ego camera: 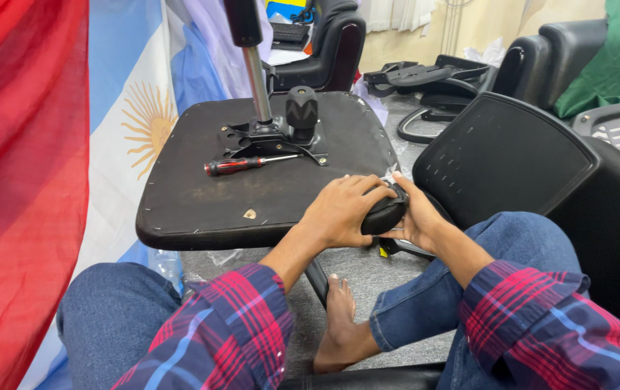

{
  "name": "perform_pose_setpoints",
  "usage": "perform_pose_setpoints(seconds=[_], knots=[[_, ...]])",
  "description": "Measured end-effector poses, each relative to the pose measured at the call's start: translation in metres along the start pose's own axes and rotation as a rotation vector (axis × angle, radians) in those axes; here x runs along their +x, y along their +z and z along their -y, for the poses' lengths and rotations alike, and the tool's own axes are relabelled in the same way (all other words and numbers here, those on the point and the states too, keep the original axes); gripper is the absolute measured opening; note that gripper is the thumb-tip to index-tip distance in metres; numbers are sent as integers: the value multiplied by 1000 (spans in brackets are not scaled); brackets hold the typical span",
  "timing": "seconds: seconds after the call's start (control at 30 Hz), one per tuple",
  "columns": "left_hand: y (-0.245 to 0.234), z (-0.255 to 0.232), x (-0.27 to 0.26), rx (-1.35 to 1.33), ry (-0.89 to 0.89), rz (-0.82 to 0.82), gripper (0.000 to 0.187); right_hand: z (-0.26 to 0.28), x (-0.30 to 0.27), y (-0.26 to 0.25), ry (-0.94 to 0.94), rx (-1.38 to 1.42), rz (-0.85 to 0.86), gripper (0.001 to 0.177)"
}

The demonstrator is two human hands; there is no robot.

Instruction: The person uses a screwdriver to tighten screws on the underside of an office chair seat, then attaches the chair back frame to the seat using screws and a screwdriver.

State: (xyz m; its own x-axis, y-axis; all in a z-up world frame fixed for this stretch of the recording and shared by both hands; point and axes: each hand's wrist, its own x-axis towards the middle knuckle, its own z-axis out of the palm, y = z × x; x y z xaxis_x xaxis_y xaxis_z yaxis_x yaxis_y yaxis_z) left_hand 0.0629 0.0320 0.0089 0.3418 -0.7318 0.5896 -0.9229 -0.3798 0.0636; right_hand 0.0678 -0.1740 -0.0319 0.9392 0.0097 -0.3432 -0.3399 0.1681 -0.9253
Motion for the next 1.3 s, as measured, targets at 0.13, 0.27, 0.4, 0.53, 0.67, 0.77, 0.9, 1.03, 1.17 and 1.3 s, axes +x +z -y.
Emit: perform_pose_setpoints(seconds=[0.13,0.27,0.4,0.53,0.67,0.77,0.9,1.03,1.17,1.3], knots=[[-5,-13,-1,-5,-47,-41,69,-2,-7,-12,-3,-22,22,67],[4,-29,14,-18,-84,-157,42,-20,-8,-43,7,-37,18,58],[32,-50,40,-95,-9,-152,19,-38,0,-89,31,-103,-82,42],[75,-66,54,-291,-26,-74,15,-49,22,-131,-45,-175,-96,28],[115,-62,50,-353,-113,-8,21,-50,37,-157,-49,-294,-115,30],[143,-49,43,-343,-245,53,25,-52,45,-161,14,-397,-241,33],[179,-30,39,-321,-390,130,25,-55,53,-170,14,-450,-297,44],[209,-22,43,-298,-502,243,24,-52,59,-190,25,-489,-342,50],[228,-21,52,-316,-565,317,25,-46,58,-212,22,-554,-383,56],[246,-19,63,-325,-602,334,28,-49,61,-226,23,-610,-367,60]])
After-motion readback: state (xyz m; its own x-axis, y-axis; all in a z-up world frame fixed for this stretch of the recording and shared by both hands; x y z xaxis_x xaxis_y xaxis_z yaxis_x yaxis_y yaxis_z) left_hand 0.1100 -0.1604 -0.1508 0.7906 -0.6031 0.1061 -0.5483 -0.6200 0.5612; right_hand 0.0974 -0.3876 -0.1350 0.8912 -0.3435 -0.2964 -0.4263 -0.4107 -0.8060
